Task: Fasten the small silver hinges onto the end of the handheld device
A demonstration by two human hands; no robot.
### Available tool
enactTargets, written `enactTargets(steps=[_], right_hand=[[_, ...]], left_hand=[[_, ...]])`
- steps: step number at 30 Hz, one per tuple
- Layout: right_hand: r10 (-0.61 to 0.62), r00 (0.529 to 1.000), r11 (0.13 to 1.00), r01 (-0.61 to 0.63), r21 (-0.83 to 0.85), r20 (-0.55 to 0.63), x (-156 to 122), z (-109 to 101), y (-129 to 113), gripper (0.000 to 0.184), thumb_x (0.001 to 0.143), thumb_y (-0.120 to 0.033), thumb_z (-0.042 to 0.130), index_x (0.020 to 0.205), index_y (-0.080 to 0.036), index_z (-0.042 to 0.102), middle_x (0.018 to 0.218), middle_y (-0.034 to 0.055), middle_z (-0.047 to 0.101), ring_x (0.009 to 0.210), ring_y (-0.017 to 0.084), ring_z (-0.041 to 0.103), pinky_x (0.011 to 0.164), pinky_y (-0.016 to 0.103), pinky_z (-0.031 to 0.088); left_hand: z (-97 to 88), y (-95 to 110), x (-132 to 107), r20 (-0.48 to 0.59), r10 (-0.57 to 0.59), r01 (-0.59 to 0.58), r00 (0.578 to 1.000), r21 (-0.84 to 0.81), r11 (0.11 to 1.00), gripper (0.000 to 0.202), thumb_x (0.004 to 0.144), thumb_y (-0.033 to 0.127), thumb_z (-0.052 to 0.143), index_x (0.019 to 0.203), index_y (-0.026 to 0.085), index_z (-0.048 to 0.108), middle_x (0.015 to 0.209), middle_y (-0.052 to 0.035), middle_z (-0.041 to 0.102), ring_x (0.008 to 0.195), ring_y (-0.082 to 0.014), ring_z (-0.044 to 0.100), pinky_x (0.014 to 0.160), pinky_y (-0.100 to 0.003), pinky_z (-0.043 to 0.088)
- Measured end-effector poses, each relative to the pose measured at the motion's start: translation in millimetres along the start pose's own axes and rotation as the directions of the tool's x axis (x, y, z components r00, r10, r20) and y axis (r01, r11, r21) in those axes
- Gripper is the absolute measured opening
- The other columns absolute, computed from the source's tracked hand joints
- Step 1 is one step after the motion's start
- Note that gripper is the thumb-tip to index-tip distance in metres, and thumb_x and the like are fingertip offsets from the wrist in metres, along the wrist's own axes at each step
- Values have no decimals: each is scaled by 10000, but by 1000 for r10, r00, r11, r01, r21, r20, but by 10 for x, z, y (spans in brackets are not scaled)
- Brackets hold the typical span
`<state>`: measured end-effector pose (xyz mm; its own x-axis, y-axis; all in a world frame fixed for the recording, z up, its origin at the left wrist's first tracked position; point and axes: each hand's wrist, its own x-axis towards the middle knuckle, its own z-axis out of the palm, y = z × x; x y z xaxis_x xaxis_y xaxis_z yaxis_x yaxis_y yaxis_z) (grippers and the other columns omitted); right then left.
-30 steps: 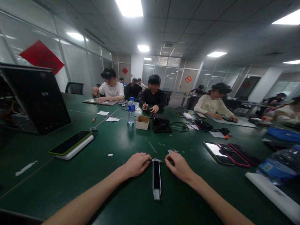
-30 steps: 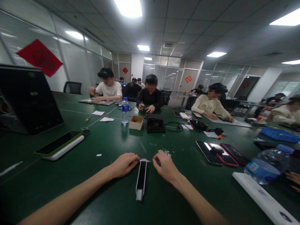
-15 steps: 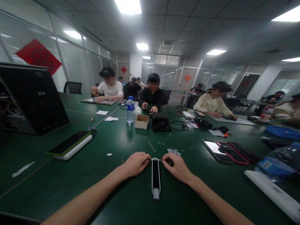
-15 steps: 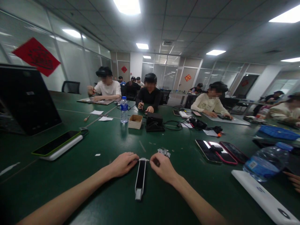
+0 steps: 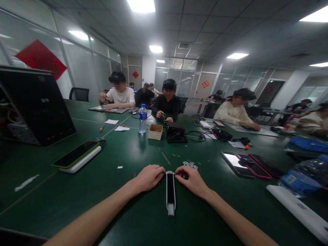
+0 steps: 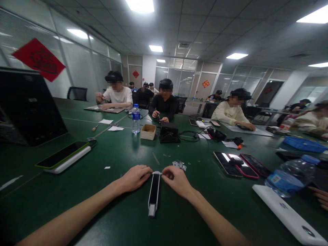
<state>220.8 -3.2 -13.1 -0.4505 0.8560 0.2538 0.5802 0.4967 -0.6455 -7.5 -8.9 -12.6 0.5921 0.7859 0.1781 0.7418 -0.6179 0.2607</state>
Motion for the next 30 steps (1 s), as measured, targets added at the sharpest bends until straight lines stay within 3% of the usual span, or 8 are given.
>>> enactTargets(steps=[30], right_hand=[[-4,1000,999,4,-38,5,28,26,22,105,811,-247,555,852,-177,621,818,20,626,702,131,553,634,259,463]], left_hand=[[20,-21,5,4,3,-3,1000,-11,1000,191,943,220,393,1051,206,549,952,-47,620,859,-191,594,771,-293,448]])
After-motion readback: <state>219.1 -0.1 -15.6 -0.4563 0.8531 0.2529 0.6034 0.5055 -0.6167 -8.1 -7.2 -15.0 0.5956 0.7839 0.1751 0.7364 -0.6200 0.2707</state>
